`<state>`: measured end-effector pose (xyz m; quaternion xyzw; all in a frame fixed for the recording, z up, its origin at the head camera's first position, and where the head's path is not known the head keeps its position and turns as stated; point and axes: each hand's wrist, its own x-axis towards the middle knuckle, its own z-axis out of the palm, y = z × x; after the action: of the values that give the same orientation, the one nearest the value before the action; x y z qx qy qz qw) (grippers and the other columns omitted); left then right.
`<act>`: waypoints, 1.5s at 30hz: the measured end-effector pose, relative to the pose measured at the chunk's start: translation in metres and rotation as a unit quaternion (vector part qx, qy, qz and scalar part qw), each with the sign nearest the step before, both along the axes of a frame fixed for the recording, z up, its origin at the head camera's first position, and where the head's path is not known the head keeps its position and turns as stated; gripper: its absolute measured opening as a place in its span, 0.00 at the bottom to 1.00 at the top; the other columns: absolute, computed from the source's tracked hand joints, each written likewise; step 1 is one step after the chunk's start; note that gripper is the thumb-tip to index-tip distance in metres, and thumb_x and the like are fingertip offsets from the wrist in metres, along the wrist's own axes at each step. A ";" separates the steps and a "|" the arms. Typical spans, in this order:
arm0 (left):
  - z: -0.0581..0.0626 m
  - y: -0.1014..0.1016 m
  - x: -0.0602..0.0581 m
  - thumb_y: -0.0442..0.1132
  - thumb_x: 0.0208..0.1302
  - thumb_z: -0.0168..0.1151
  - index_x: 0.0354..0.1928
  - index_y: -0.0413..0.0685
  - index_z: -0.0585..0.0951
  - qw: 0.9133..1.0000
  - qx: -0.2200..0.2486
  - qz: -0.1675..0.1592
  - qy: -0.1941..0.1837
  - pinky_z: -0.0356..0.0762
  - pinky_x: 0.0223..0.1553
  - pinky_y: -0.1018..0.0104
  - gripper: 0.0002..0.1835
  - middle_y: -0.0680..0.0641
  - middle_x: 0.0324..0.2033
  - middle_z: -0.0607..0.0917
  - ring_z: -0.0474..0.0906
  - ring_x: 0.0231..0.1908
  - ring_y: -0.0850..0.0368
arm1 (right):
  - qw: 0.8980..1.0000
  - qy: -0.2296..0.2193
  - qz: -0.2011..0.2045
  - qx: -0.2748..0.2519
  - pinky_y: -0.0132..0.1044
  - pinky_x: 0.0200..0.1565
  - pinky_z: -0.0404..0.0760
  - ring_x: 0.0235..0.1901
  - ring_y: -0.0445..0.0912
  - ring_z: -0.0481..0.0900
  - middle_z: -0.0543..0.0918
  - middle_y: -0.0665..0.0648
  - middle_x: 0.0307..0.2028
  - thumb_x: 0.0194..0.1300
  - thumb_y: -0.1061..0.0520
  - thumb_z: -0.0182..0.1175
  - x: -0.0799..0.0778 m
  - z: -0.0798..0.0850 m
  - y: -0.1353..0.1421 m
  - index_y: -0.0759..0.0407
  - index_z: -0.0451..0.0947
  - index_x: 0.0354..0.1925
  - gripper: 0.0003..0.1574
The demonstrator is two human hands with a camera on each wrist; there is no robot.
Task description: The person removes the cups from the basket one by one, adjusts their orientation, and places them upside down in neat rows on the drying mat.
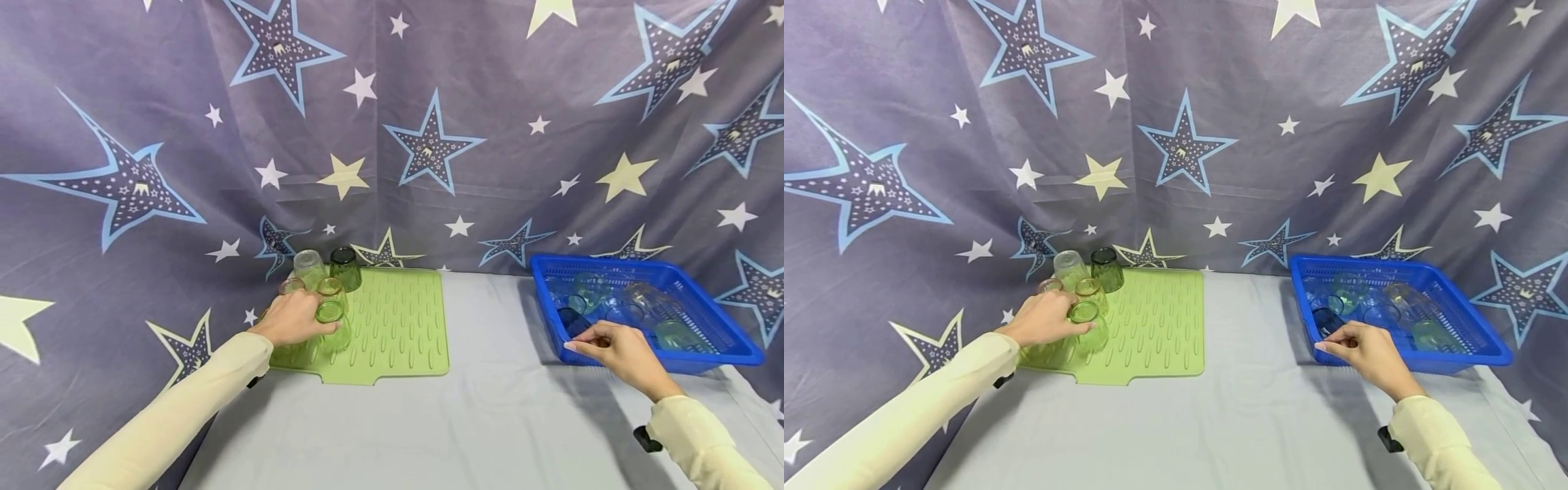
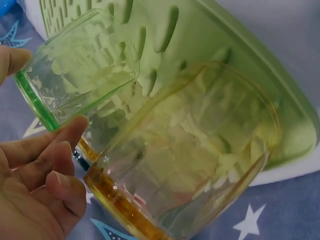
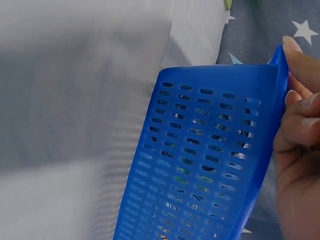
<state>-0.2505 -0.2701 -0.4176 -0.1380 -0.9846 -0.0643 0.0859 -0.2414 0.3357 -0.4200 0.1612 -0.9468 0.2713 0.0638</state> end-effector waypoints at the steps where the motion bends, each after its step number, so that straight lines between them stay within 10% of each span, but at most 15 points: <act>1: 0.000 -0.001 0.000 0.67 0.58 0.69 0.20 0.57 0.70 1.000 -0.006 0.002 0.001 0.68 0.15 0.58 0.27 0.54 0.16 0.72 0.70 0.18 0.56 | 1.000 0.002 -0.001 0.000 0.35 0.26 0.74 0.25 0.41 0.76 0.83 0.49 0.29 0.64 0.39 0.71 0.000 0.000 0.000 0.48 0.88 0.37 0.16; 9: 0.000 -0.011 0.002 0.70 0.56 0.67 0.16 0.55 0.71 0.999 -0.041 0.005 -0.004 0.81 0.25 0.50 0.30 0.53 0.21 0.74 0.74 0.41 0.49 | 1.000 0.000 -0.001 -0.007 0.35 0.26 0.75 0.25 0.42 0.76 0.83 0.49 0.29 0.64 0.40 0.72 0.001 0.001 -0.002 0.50 0.88 0.37 0.16; 31: 0.008 -0.020 0.003 0.67 0.47 0.78 0.19 0.54 0.74 0.998 -0.060 -0.021 -0.010 0.73 0.30 0.56 0.30 0.45 0.35 0.77 0.72 0.34 0.49 | 1.000 -0.007 0.000 -0.008 0.36 0.26 0.75 0.25 0.42 0.76 0.85 0.52 0.29 0.64 0.40 0.72 0.001 0.001 -0.001 0.50 0.88 0.37 0.16; 45: 0.016 -0.002 -0.008 0.76 0.57 0.65 0.19 0.55 0.79 0.999 -0.007 -0.021 0.032 0.69 0.29 0.55 0.32 0.56 0.13 0.71 0.69 0.28 0.50 | 1.000 -0.019 0.001 -0.013 0.36 0.27 0.76 0.26 0.45 0.78 0.84 0.51 0.30 0.65 0.39 0.71 -0.002 0.000 0.001 0.50 0.88 0.38 0.17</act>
<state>-0.2582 -0.2722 -0.4019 -0.1607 -0.9788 -0.0550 0.1148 -0.2432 0.3368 -0.4202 0.1561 -0.9439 0.2870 0.0479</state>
